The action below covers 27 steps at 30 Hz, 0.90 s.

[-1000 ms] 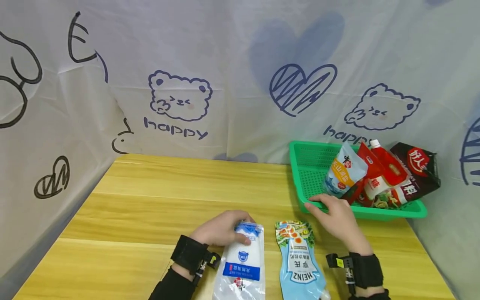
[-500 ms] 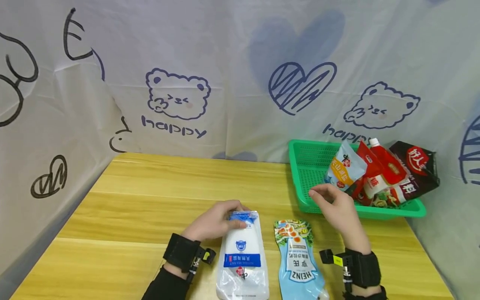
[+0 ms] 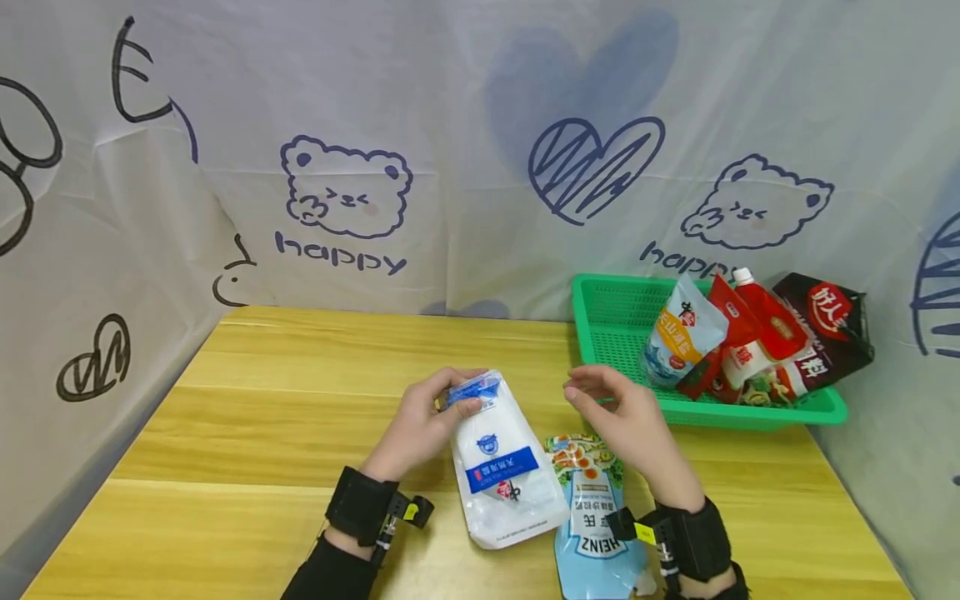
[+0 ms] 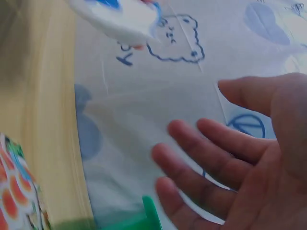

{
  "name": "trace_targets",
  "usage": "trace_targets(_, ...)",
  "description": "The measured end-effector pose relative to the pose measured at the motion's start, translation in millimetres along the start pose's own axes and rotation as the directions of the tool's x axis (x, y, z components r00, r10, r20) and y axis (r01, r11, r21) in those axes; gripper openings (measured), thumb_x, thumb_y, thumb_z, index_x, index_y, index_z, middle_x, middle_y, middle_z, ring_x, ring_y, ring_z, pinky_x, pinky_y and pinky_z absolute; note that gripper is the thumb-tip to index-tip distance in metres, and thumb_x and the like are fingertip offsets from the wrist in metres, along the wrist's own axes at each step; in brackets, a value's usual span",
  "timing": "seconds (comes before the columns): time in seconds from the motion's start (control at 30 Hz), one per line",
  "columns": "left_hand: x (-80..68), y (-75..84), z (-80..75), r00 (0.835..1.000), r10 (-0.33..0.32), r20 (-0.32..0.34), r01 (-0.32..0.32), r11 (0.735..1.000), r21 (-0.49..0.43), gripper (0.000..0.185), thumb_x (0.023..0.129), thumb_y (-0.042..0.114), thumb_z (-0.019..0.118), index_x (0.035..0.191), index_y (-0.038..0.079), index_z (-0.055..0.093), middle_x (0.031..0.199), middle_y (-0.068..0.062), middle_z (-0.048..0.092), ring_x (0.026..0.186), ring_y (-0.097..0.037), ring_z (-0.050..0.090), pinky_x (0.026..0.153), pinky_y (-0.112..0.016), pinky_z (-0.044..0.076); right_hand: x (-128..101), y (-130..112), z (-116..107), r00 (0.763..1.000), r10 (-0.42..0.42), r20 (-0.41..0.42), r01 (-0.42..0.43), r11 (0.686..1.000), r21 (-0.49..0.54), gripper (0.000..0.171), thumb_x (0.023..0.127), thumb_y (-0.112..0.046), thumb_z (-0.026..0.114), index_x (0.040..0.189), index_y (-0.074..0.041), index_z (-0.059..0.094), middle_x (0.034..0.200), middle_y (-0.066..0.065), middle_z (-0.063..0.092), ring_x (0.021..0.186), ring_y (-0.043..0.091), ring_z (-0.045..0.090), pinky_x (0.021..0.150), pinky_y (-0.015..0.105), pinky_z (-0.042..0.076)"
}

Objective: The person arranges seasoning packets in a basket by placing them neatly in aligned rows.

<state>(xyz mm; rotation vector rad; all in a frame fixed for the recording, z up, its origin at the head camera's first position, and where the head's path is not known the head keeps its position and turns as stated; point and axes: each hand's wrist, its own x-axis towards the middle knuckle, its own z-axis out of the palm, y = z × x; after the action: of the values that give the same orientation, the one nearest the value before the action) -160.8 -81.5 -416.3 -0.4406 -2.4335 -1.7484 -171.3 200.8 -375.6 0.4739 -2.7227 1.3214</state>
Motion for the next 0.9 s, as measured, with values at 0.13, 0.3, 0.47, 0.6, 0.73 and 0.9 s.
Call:
trace_targets(0.13, 0.3, 2.6, 0.8, 0.997, 0.034, -0.076, -0.035, 0.999, -0.016, 0.008, 0.099, 0.016, 0.072, 0.102, 0.009, 0.068, 0.137, -0.001, 0.069, 0.120, -0.023, 0.063, 0.079, -0.025, 0.054, -0.9, -6.5, 10.7, 0.993, 0.004, 0.119, -0.005, 1.000, 0.005, 0.042, 0.102, -0.031, 0.069, 0.137, -0.009, 0.063, 0.122, 0.006, 0.072, 0.105, 0.025, 0.071, 0.086, 0.042, 0.059)
trace_targets(0.3, 1.4, 2.2, 1.4, 0.985, 0.066, -0.157, -0.075, 0.996, -0.048, 0.012, 0.098, 0.015, 0.073, 0.099, 0.006, 0.067, 0.139, -0.005, 0.067, 0.124, -0.026, 0.063, 0.081, -0.023, 0.056, -1.6, -14.8, 21.2, 0.976, 0.042, 0.212, -0.042, 0.999, -0.002, 0.048, 0.099, -0.035, 0.072, 0.139, -0.009, 0.063, 0.125, 0.008, 0.071, 0.102, 0.025, 0.071, 0.083, 0.039, 0.060)
trace_targets(0.47, 2.3, 1.2, 2.3, 0.980, 0.070, -0.187, -0.092, 0.989, -0.113, 0.015, 0.097, 0.014, 0.074, 0.094, 0.003, 0.063, 0.143, -0.007, 0.064, 0.131, -0.027, 0.060, 0.093, -0.026, 0.055, -2.0, -18.0, 30.5, 0.972, 0.071, 0.224, -0.076, 0.997, 0.017, 0.049, 0.097, -0.035, 0.075, 0.137, -0.009, 0.065, 0.120, 0.009, 0.073, 0.087, 0.018, 0.070, 0.073, 0.032, 0.059)
trace_targets(0.6, 2.9, 2.2, 4.2, 0.980, 0.064, -0.191, -0.093, 0.985, -0.144, 0.016, 0.098, 0.011, 0.073, 0.091, 0.002, 0.060, 0.147, -0.008, 0.061, 0.135, -0.028, 0.058, 0.099, -0.029, 0.053, -2.5, -17.3, 36.2, 0.974, 0.068, 0.215, -0.079, 0.996, 0.045, 0.047, 0.097, -0.034, 0.076, 0.135, -0.008, 0.066, 0.116, 0.007, 0.074, 0.086, 0.013, 0.071, 0.072, 0.029, 0.059)
trace_targets(0.73, 2.7, 3.4, 6.3, 0.982, 0.052, -0.184, -0.083, 0.983, -0.161, 0.015, 0.098, 0.011, 0.072, 0.092, 0.002, 0.061, 0.147, -0.008, 0.061, 0.137, -0.028, 0.056, 0.107, -0.040, 0.050, -2.9, -17.7, 38.4, 0.982, 0.037, 0.187, -0.051, 0.996, 0.071, 0.040, 0.097, -0.026, 0.076, 0.130, -0.005, 0.069, 0.105, 0.006, 0.077, 0.082, 0.012, 0.072, 0.069, 0.029, 0.060)
trace_targets(0.9, 2.4, 3.6, 7.5, 0.985, 0.034, -0.170, -0.068, 0.977, -0.201, 0.014, 0.098, 0.011, 0.073, 0.097, 0.001, 0.064, 0.144, -0.009, 0.063, 0.136, -0.029, 0.056, 0.114, -0.050, 0.043, -3.1, -18.5, 37.1, 0.990, 0.008, 0.142, -0.019, 0.997, 0.078, 0.032, 0.096, -0.017, 0.077, 0.124, -0.002, 0.072, 0.100, 0.007, 0.078, 0.079, 0.010, 0.071, 0.069, 0.027, 0.059)
